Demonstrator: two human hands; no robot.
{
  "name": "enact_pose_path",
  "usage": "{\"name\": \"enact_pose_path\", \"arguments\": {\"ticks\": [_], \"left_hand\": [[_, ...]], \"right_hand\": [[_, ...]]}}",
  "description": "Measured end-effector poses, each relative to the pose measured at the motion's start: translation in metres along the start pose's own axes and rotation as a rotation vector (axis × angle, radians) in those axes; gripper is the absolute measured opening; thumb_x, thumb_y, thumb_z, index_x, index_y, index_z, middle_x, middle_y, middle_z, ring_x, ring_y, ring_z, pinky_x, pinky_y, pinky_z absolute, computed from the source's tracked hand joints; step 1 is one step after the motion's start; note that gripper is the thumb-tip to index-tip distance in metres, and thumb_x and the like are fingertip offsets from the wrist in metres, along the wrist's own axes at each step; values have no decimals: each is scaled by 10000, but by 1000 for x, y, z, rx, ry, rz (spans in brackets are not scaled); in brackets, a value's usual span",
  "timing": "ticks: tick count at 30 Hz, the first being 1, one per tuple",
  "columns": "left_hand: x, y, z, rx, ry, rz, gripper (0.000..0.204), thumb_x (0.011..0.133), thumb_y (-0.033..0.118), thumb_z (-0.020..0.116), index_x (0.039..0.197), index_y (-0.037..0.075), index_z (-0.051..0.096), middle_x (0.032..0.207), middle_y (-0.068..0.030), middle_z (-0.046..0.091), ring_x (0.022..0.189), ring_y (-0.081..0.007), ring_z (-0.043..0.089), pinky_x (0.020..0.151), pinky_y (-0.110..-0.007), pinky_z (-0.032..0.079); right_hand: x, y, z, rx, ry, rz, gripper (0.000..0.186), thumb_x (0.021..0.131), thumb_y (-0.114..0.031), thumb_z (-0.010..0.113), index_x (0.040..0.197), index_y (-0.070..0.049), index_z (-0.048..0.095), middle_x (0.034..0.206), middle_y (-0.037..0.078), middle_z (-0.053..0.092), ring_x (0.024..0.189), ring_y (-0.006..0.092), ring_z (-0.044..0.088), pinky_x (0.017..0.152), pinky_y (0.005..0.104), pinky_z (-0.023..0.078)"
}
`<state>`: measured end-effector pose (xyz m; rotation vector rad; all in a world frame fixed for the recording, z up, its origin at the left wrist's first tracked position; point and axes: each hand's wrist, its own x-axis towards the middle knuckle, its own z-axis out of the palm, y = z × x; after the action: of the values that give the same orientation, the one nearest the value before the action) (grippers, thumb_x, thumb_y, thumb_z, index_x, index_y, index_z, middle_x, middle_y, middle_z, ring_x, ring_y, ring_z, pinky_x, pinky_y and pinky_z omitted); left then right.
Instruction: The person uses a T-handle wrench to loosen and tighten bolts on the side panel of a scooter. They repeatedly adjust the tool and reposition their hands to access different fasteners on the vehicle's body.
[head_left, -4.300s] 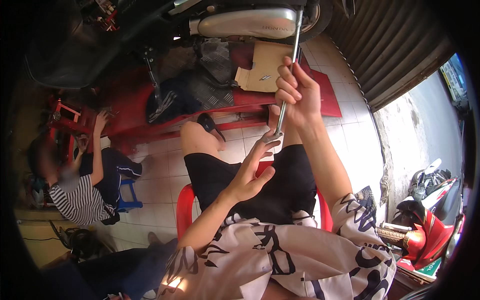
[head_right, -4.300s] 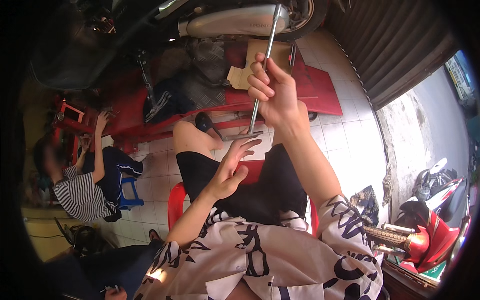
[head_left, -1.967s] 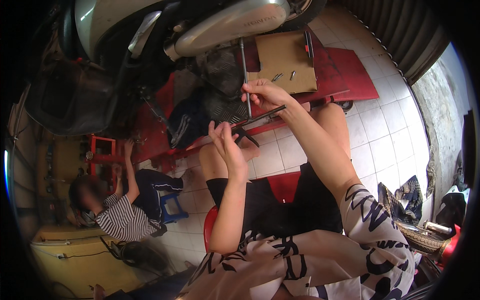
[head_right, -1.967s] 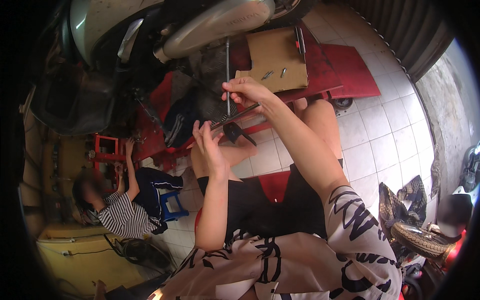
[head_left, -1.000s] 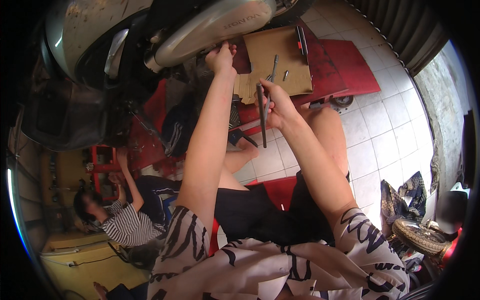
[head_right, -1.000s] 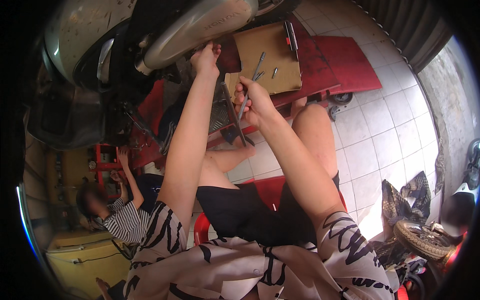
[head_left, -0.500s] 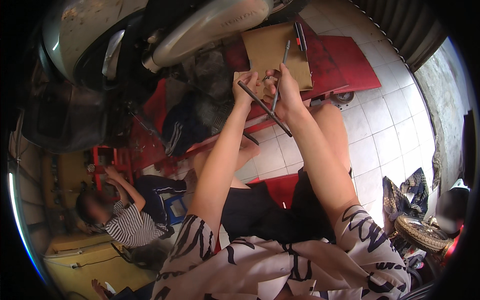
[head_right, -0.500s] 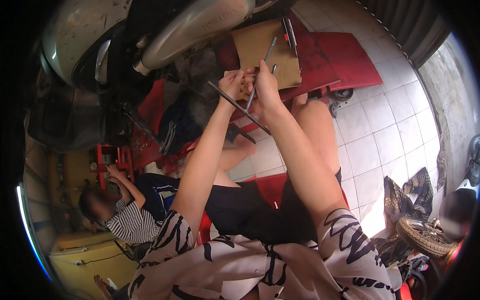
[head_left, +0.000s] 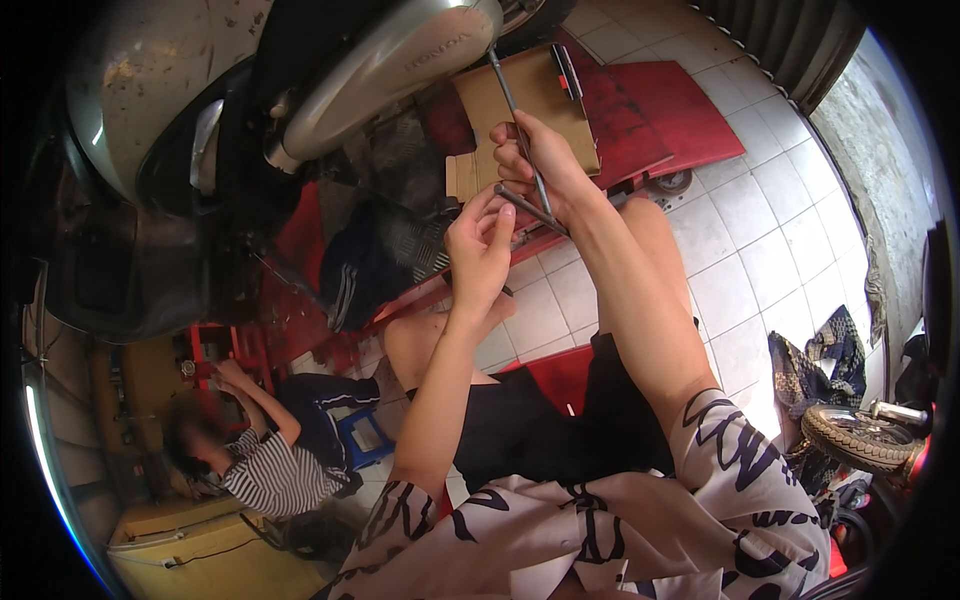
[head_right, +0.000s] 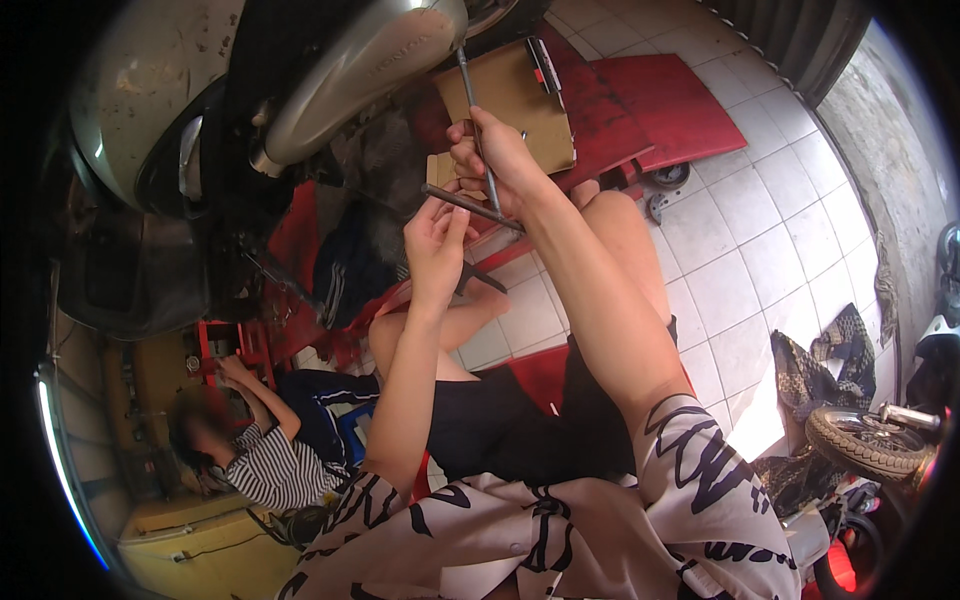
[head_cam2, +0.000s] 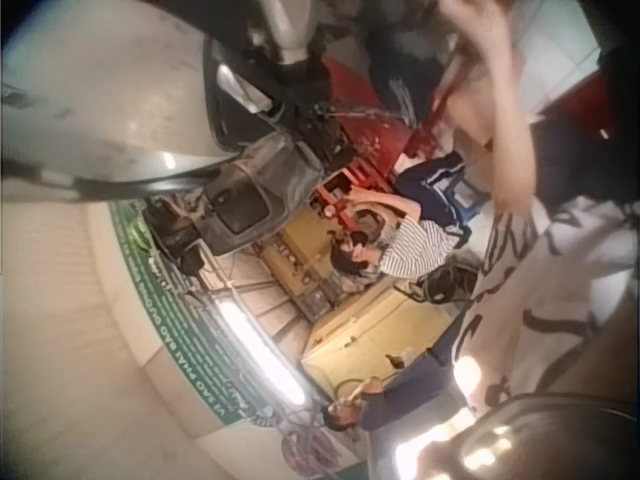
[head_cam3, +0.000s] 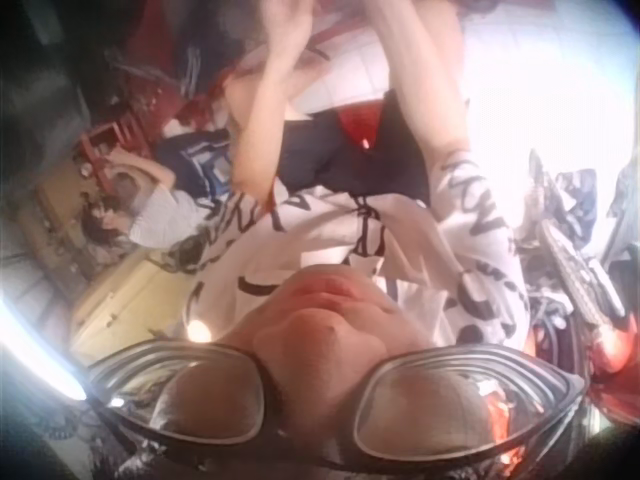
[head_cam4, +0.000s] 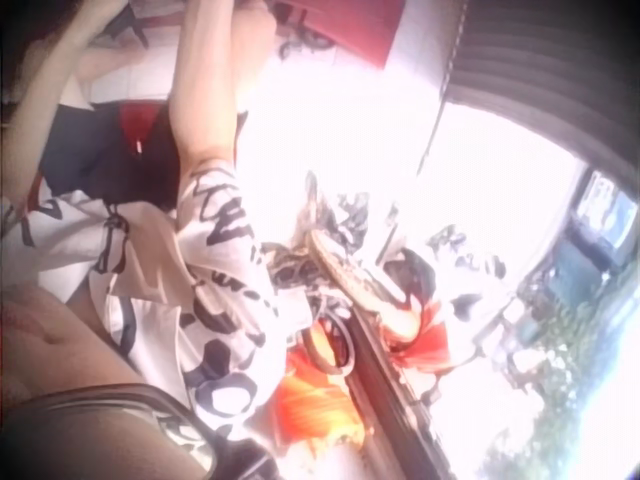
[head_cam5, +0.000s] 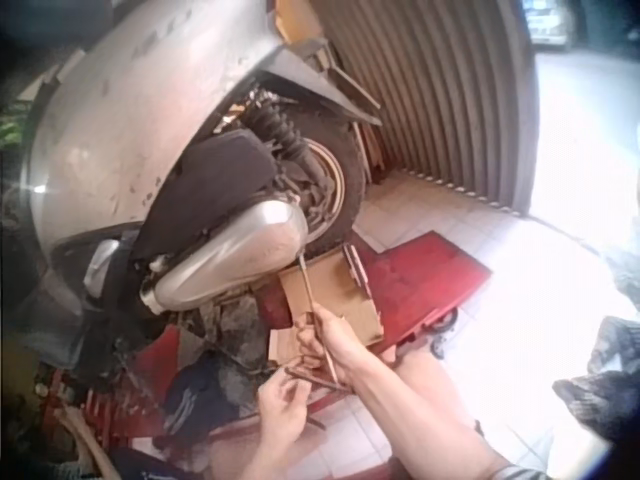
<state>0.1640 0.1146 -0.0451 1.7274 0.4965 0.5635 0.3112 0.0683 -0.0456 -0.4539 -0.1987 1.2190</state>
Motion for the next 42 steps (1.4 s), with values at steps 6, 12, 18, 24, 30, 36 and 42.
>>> {"name": "enact_pose_path", "arguments": {"ticks": [6,12,18,24,30,36,42], "left_hand": [[-13,4,13,70,34,77,326,935,28,553,1244,-71,517,936,-88,653,841,-119,641,697,-234,518],[-28,20,31,280,-10,206,264,910,1,558,1165,-61,523,1027,-119,633,959,-160,647,792,-261,527],[-25,43,55,349,35,307,172,909,82,612,1017,-51,620,825,-142,676,747,-174,678,665,-275,535],[-10,65,67,536,-15,340,158,909,116,608,919,-42,612,650,-164,621,584,-251,650,547,-344,473],[-9,62,84,646,137,432,131,895,69,556,817,-35,573,608,-178,601,546,-340,616,514,-399,447],[8,59,79,623,63,341,176,882,64,495,763,-49,558,564,-186,581,507,-365,588,508,-404,451],[20,51,84,618,67,306,214,845,42,436,746,-55,599,589,-205,587,490,-309,603,507,-383,478]], "right_hand": [[4,2,-6,-12,-6,-44,363,1033,-369,258,846,-115,439,459,-58,267,401,69,202,395,228,184],[9,6,-13,-141,88,-129,334,1032,-342,277,836,-118,428,460,-55,279,391,78,209,392,242,196],[8,-6,-18,-163,79,-110,321,1028,-323,284,832,-111,424,464,-49,301,389,86,221,396,249,207],[8,-34,-32,-215,-38,-10,336,1033,-305,286,877,-76,475,470,-26,373,396,95,316,388,241,284],[5,-40,-29,-344,-64,-33,310,1034,-270,331,884,-58,502,501,-24,427,417,84,339,415,235,310],[17,-32,-36,-557,1,-134,297,1016,-257,360,856,-57,511,512,-31,412,428,76,328,417,253,290],[25,-27,-37,-609,103,-140,291,999,-264,401,811,-71,512,506,-51,367,393,73,279,383,268,232]]}}
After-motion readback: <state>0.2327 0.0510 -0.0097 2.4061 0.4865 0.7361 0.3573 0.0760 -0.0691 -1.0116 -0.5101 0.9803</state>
